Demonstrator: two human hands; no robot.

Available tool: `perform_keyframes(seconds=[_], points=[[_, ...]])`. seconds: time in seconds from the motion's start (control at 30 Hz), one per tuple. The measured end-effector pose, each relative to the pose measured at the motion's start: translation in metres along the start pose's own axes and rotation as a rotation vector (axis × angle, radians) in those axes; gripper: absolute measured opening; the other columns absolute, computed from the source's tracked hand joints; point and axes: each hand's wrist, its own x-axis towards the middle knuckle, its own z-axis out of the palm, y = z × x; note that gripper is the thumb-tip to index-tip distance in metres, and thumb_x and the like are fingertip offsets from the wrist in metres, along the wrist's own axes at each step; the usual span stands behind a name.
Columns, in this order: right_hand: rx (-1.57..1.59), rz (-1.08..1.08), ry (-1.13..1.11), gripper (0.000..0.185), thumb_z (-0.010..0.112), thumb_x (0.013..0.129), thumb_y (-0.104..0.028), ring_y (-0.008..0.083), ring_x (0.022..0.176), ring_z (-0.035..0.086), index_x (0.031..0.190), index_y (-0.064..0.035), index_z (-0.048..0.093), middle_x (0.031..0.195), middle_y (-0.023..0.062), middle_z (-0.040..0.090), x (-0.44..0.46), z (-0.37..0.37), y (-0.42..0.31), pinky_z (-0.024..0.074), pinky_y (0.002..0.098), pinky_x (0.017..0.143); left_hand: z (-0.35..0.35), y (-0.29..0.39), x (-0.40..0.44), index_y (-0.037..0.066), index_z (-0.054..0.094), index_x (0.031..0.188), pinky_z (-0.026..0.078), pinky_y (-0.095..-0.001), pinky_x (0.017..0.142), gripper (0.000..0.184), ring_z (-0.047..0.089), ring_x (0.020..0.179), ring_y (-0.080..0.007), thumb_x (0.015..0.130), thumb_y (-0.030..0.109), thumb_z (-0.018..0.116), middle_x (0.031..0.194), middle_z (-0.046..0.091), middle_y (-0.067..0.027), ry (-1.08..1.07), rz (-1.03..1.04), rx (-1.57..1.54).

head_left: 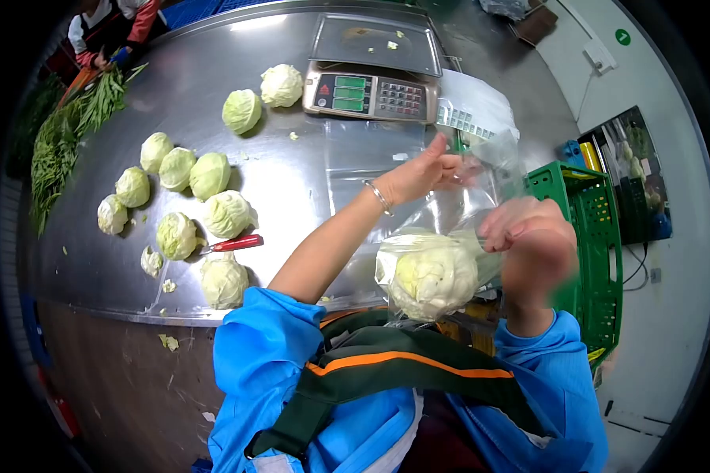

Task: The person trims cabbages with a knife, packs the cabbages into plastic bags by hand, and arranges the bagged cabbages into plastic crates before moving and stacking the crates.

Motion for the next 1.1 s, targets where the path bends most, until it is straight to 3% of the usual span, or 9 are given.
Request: perform_keyframes(seconds=[0.07, 0.17, 0.2, 0.37, 0.4, 0.53, 0.9, 1.03, 1.1], points=[[0.015, 0.001, -0.020, 0.028, 0.045, 0.096, -0.021, 0.0183, 0.062, 0.057, 0.085, 0.0022, 0.056, 0.072, 0.0124, 0.060, -0.002, -0.006, 0.000, 0.0451, 0.0283, 0.055, -0.007, 0.001, -0.006, 0.003, 0.049, 0.127, 0.025, -0.0404, 0.107, 0.080, 0.045, 0.118, -0.0235, 0.085, 0.069, 0.030, 0.123, 0.054, -0.0091, -0.073, 0.055, -0.154], [0.046, 0.008, -0.021, 0.026, 0.044, 0.096, -0.018, 0.0180, 0.062, 0.057, 0.086, 0.0027, 0.056, 0.073, 0.0129, 0.060, -0.006, -0.007, 0.006, 0.0453, 0.0272, 0.055, -0.018, 0.000, -0.028, 0.005, 0.058, 0.115, 0.034, -0.0443, 0.101, 0.051, 0.052, 0.109, -0.0228, 0.088, 0.047, 0.051, 0.110, 0.060, -0.0057, 0.109, 0.240, -0.154], [0.012, 0.007, -0.038, 0.026, 0.044, 0.096, -0.017, 0.0180, 0.063, 0.057, 0.086, 0.0028, 0.056, 0.074, 0.0132, 0.060, -0.006, -0.007, 0.009, 0.0457, 0.0273, 0.056, -0.024, 0.002, -0.040, 0.007, 0.060, 0.106, 0.040, -0.0453, 0.095, 0.031, 0.056, 0.100, -0.0211, 0.084, 0.029, 0.062, 0.101, 0.062, -0.0033, 0.116, 0.318, -0.267], [0.033, 0.136, -0.004, 0.023, 0.042, 0.096, -0.011, 0.0184, 0.063, 0.058, 0.086, 0.0031, 0.057, 0.076, 0.0135, 0.061, -0.021, -0.003, 0.039, 0.0475, 0.0284, 0.058, -0.034, 0.027, -0.114, 0.010, 0.060, 0.094, 0.041, -0.0421, 0.093, 0.016, 0.054, 0.086, -0.0176, 0.087, 0.025, 0.060, 0.083, 0.056, -0.0005, 0.540, 0.569, -0.250], [0.079, 0.250, 0.078, 0.020, 0.041, 0.095, -0.006, 0.0194, 0.067, 0.059, 0.087, 0.0029, 0.057, 0.077, 0.0134, 0.062, -0.032, -0.005, 0.044, 0.0491, 0.0322, 0.068, -0.026, 0.032, -0.130, 0.008, 0.058, 0.090, 0.041, -0.0409, 0.091, 0.014, 0.052, 0.082, -0.0180, 0.089, 0.022, 0.058, 0.077, 0.052, -0.0010, 0.639, 0.554, -0.156], [0.055, 0.418, -0.066, 0.018, 0.045, 0.089, -0.004, 0.0211, 0.083, 0.059, 0.085, 0.0015, 0.062, 0.082, 0.0108, 0.065, -0.077, -0.030, 0.082, 0.0413, 0.0390, 0.090, 0.011, 0.034, -0.183, 0.001, 0.060, 0.090, 0.044, -0.0319, 0.086, 0.008, 0.057, 0.090, -0.0177, 0.088, 0.007, 0.056, 0.090, 0.061, -0.0070, 0.788, 0.316, 0.491], [0.001, 0.608, -0.328, 0.019, 0.052, 0.080, -0.011, 0.0220, 0.094, 0.062, 0.080, 0.0005, 0.067, 0.089, 0.0089, 0.068, -0.186, -0.061, 0.109, 0.0369, 0.0376, 0.093, 0.107, -0.027, -0.192, 0.008, 0.065, 0.086, 0.039, -0.0357, 0.089, 0.020, 0.057, 0.097, -0.0216, 0.073, -0.006, 0.060, 0.091, 0.062, -0.0052, 0.461, 0.062, 1.131], [-0.023, 0.615, -0.295, 0.013, 0.056, 0.076, -0.009, 0.0242, 0.096, 0.061, 0.076, -0.0013, 0.067, 0.091, 0.0092, 0.067, -0.210, -0.063, 0.105, 0.0378, 0.0378, 0.092, 0.119, -0.007, -0.181, 0.007, 0.065, 0.087, 0.037, -0.0391, 0.090, 0.018, 0.055, 0.098, -0.0235, 0.069, 0.010, 0.063, 0.094, 0.060, -0.0051, 0.410, -0.112, 1.061], [-0.099, 0.568, -0.326, 0.009, 0.058, 0.072, -0.005, 0.0261, 0.097, 0.061, 0.075, -0.0020, 0.067, 0.093, 0.0095, 0.067, -0.214, -0.062, 0.100, 0.0386, 0.0379, 0.091, 0.119, -0.015, -0.168, 0.006, 0.061, 0.099, 0.035, -0.0412, 0.091, 0.037, 0.053, 0.096, -0.0252, 0.068, 0.023, 0.069, 0.093, 0.056, -0.0066, 0.462, -0.136, 1.275]])
